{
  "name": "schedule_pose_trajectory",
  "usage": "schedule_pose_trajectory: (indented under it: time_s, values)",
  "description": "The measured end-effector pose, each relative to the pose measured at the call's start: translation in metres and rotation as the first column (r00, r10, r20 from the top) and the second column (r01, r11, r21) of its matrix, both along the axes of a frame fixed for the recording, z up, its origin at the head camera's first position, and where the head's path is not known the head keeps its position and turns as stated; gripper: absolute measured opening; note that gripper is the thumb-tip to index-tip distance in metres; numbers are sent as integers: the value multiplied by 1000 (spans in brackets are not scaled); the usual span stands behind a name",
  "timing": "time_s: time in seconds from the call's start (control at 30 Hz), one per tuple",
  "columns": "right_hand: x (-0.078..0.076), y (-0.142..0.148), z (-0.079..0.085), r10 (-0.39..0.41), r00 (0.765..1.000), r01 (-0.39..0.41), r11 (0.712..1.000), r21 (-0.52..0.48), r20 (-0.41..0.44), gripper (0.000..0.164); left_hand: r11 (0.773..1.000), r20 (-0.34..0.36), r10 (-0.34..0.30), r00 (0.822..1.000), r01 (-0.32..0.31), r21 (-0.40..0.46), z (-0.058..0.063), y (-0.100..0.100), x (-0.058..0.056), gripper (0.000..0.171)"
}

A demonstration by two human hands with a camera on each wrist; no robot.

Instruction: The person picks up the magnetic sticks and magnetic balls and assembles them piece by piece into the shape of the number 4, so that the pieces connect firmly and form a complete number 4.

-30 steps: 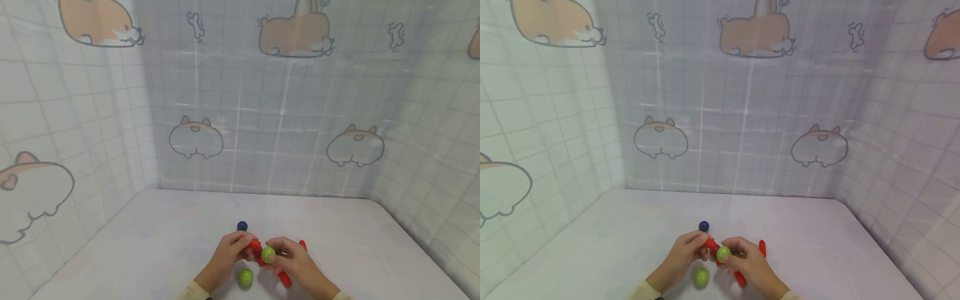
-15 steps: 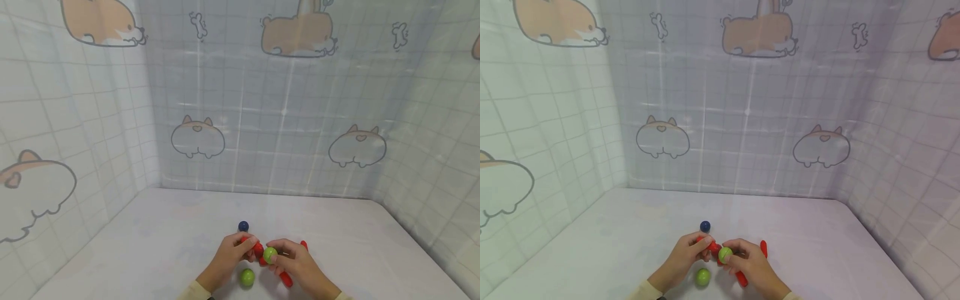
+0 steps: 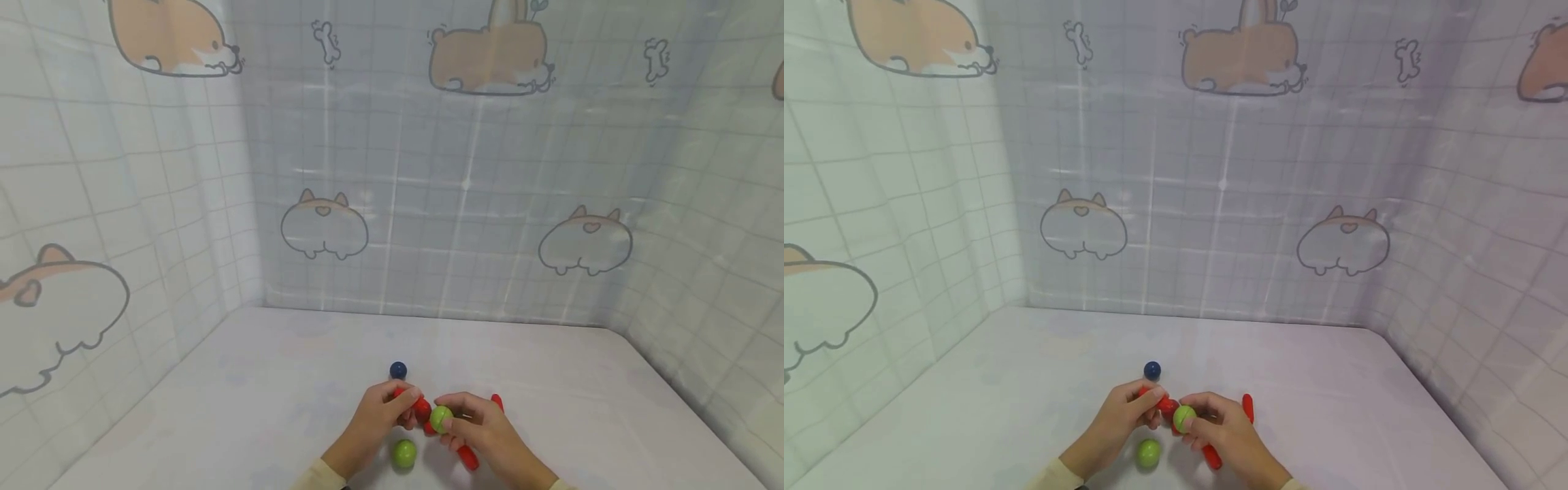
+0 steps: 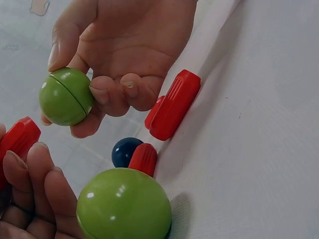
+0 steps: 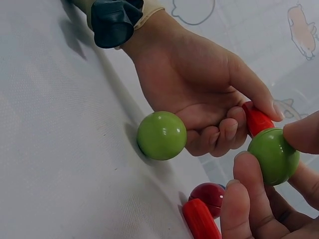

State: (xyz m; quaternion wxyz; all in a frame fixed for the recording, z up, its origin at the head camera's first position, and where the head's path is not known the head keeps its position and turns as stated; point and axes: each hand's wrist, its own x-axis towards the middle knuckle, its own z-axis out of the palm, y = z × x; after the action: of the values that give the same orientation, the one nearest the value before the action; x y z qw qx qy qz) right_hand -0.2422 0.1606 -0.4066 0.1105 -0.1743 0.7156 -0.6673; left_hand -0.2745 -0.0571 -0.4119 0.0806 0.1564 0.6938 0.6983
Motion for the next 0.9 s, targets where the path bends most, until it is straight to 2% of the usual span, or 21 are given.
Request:
schedule_pose_trajectory:
  time_s: [0.37, 0.6, 0.9]
  values:
    - [0, 3, 1, 64, 997, -64, 998, -8, -54, 37, 1000, 9, -19, 1000, 20, -14, -1, 3, -1, 29]
    - [-1, 5, 0, 63, 997, -63, 998, 10, -54, 35, 999, 15, -41, 999, 41, -11, -3, 4, -1, 33]
    - [-1, 6, 2, 70, 996, -69, 997, 18, -62, 34, 998, 28, -55, 998, 55, 3, -3, 5, -2, 28]
